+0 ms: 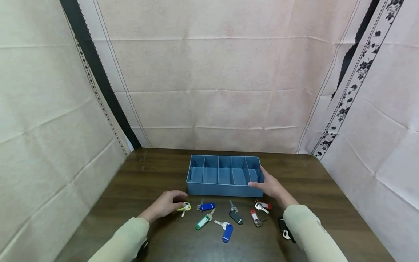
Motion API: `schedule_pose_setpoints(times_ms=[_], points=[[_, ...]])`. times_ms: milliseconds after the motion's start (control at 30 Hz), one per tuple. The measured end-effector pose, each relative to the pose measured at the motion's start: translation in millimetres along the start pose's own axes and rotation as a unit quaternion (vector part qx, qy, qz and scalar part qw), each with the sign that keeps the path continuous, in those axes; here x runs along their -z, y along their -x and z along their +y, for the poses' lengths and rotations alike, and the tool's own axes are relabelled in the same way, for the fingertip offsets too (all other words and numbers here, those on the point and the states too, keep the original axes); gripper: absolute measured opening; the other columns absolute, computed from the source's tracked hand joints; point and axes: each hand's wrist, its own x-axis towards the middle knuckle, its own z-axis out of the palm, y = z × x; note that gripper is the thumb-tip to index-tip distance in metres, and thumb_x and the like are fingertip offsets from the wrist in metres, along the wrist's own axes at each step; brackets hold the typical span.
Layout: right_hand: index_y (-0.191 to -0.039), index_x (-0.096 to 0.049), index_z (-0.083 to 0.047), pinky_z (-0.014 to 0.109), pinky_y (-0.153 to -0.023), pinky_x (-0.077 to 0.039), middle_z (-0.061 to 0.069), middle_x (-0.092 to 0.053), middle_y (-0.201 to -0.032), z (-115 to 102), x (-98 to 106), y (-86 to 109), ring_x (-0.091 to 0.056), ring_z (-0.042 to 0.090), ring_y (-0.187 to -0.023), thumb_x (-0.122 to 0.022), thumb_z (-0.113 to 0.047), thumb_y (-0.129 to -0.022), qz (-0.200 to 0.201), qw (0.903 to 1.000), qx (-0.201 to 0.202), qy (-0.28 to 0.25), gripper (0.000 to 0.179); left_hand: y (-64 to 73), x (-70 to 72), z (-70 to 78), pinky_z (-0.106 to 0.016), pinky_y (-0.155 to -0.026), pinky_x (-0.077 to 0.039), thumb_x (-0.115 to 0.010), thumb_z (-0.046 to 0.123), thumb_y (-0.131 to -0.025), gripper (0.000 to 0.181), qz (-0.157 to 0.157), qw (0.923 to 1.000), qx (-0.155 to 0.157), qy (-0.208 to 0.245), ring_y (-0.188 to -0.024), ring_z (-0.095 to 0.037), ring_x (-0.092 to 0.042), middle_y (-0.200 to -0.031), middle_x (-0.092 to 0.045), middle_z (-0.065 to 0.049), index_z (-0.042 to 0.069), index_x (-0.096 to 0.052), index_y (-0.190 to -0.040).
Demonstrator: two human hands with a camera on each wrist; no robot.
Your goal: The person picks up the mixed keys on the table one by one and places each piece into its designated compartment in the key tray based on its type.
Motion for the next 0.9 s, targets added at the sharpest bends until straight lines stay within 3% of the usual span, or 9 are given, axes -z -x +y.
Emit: schedule_pose_setpoints(times_ms=[467, 900], points=[[-0.16, -0.002, -0.015, 0.071, -0.106, -0.022, 0.027, -0.015, -0.16, -2.3, -0.5, -1.1, -0.017, 0.054, -0.142, -0.072, -0.068, -0.075, -0.002, 1.0, -0.008, -0.001, 0.123, -6.1, -3.6, 0.4, -0.052, -0.094, -0.048, -0.074, 0.016, -0.09, 0.029, -0.009, 0.9994, -0.028, -0.019, -0.104, -0.024, -0.061, -0.112, -0.067, -0.004, 0.008, -0.069, -0.117], [-0.16, 0.001, -0.015, 0.072, -0.106, -0.022, 0.027, -0.014, -0.16, 0.1, -1.2, -1.1, -0.016, 0.053, -0.143, -0.071, -0.071, -0.074, -0.005, 1.0, -0.006, 0.001, 0.125, -11.3, -7.3, -2.8, -0.047, -0.088, -0.05, -0.073, 0.013, -0.09, 0.023, -0.017, 0.9969, -0.058, -0.051, -0.1, -0.021, -0.06, -0.106, -0.066, 0.0, 0.01, -0.071, -0.113]])
